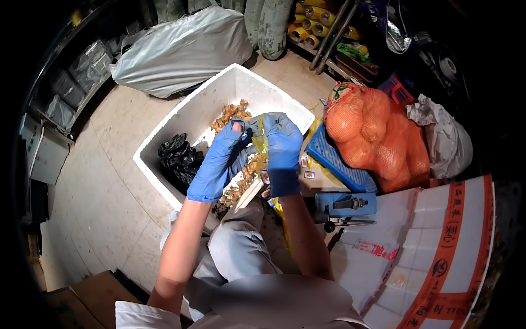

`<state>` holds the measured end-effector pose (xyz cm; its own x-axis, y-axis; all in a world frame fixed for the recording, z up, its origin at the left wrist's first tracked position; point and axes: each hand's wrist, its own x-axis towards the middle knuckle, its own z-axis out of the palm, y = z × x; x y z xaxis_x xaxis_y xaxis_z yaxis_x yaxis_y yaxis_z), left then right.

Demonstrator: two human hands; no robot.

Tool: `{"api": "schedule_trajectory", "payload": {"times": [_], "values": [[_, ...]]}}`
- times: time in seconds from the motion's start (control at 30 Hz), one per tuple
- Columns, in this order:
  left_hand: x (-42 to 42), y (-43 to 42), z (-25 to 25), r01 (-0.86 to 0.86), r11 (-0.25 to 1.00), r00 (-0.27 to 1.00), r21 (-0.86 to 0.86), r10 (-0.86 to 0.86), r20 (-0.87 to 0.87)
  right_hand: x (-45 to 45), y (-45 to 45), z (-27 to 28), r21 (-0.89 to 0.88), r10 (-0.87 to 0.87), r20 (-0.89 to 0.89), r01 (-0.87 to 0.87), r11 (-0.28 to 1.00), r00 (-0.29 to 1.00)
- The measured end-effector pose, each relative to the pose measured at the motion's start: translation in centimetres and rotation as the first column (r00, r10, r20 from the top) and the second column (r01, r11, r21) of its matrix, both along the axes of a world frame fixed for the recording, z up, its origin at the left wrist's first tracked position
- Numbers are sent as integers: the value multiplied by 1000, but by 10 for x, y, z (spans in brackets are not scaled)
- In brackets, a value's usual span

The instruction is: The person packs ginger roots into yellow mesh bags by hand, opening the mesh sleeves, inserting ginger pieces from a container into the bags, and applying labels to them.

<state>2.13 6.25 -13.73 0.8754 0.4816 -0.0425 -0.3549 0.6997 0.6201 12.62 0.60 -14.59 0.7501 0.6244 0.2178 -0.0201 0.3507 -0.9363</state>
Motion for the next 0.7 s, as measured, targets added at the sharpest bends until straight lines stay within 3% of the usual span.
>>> {"api": "schedule_trajectory", "payload": {"times": [0.03, 0.07, 0.17, 0.23, 0.3, 0.37, 0.43, 0.5, 0.53, 0.57, 0.63, 0.7], "values": [[-1, 1, 2, -10, 997, 999, -70, 12, 29, 0, -1, -4, -2, 3, 0, -3, 1000, 1000], [0, -2, 6, -40, 997, 998, 69, 43, -40, -3, -3, -6, 26, 23, -5, -23, 999, 1000], [-1, -7, 17, 37, 988, 989, 153, -14, -148, -4, -8, 4, -10, 12, 60, -12, 1000, 998], [0, -5, 12, 56, 992, 985, 116, -36, -166, 1, -8, 11, -29, 93, 49, -91, 995, 994], [-2, -1, 9, 183, 982, 949, 35, -168, -266, 7, -7, 7, -65, 80, 98, -74, 995, 992], [-3, 1, 12, 175, 984, 946, 43, -156, -283, 12, -7, 7, -219, 296, -52, -300, 929, 954], [-2, 2, 8, 164, 985, 944, 49, -142, -299, 17, -7, 3, -212, 355, -89, -366, 906, 931], [2, 5, -8, 21, 996, 953, 87, 6, -302, 15, -8, 7, -112, 56, 356, -17, 994, 933], [5, 3, -12, -28, 994, 958, 104, 57, -282, 14, -14, 11, -96, 1, 275, 26, 995, 961], [7, 3, -16, -32, 994, 957, 104, 61, -282, 20, -17, 1, -78, -140, 396, 185, 980, 908], [13, 2, -26, -116, 988, 972, 106, 135, -193, 18, -28, -4, -246, -54, 324, 140, 959, 944], [10, -9, -20, 10, 1000, 995, -25, -12, -95, 3, -35, -6, -345, 229, 167, -161, 925, 959]]}}
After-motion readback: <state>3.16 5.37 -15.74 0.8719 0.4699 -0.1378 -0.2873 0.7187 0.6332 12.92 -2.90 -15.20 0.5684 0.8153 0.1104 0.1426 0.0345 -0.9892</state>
